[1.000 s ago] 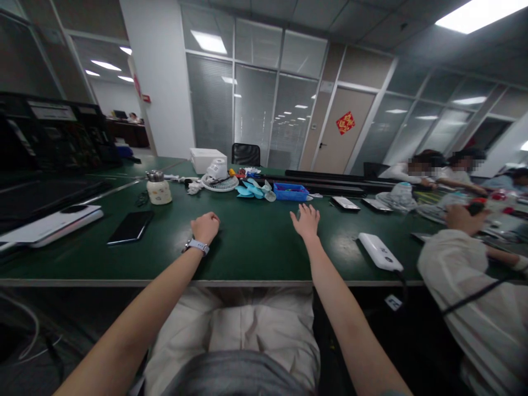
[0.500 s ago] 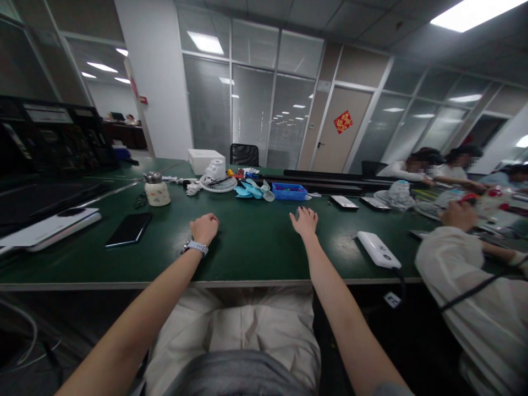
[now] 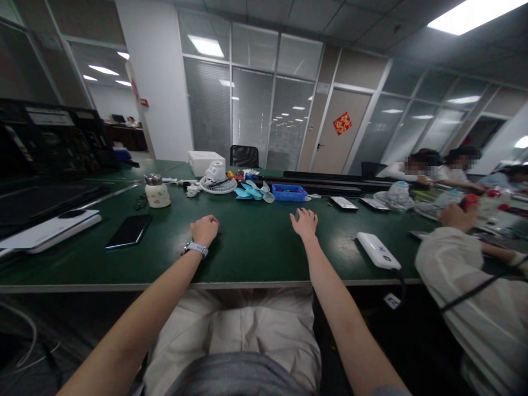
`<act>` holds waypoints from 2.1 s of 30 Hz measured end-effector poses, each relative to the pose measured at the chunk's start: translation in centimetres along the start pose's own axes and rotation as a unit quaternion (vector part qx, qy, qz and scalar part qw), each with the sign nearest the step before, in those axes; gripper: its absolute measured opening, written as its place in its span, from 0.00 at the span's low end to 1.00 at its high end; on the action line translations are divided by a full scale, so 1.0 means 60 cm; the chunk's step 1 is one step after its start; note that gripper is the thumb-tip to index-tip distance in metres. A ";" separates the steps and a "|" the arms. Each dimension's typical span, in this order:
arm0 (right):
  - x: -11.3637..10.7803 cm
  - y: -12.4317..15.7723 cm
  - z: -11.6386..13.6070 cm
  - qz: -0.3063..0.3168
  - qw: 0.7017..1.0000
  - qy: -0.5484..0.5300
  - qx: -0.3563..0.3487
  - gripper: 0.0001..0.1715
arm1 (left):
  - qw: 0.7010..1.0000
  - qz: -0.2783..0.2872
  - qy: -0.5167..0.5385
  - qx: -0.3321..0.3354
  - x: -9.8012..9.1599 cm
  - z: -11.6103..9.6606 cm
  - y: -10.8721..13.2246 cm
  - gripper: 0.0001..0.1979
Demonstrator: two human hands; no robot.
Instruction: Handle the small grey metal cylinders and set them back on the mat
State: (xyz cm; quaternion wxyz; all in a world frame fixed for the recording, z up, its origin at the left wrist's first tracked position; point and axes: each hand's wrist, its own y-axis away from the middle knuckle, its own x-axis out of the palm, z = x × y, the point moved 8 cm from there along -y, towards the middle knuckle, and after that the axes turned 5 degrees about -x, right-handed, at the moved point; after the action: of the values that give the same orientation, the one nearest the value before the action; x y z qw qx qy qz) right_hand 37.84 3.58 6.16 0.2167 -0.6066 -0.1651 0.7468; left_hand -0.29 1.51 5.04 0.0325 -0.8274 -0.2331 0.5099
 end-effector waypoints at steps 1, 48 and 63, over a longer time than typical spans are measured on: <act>-0.001 0.000 0.000 -0.004 1.000 -0.001 0.001 0.30 | 1.000 0.000 0.000 0.000 0.001 0.001 -0.001 0.15; -0.046 0.050 0.181 -0.118 0.974 -0.146 -0.124 0.32 | 0.997 -0.034 0.063 0.042 0.000 -0.009 -0.003 0.16; 0.074 0.077 0.407 0.029 0.955 -0.173 -0.241 0.37 | 0.975 -0.020 0.122 0.186 0.043 -0.037 -0.014 0.25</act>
State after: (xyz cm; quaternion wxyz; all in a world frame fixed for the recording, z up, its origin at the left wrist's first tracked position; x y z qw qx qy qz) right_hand 12.61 2.35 5.19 0.0107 -0.5070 -0.3572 0.7843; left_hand 2.27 3.74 4.17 0.2242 -0.8582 -0.1447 0.4385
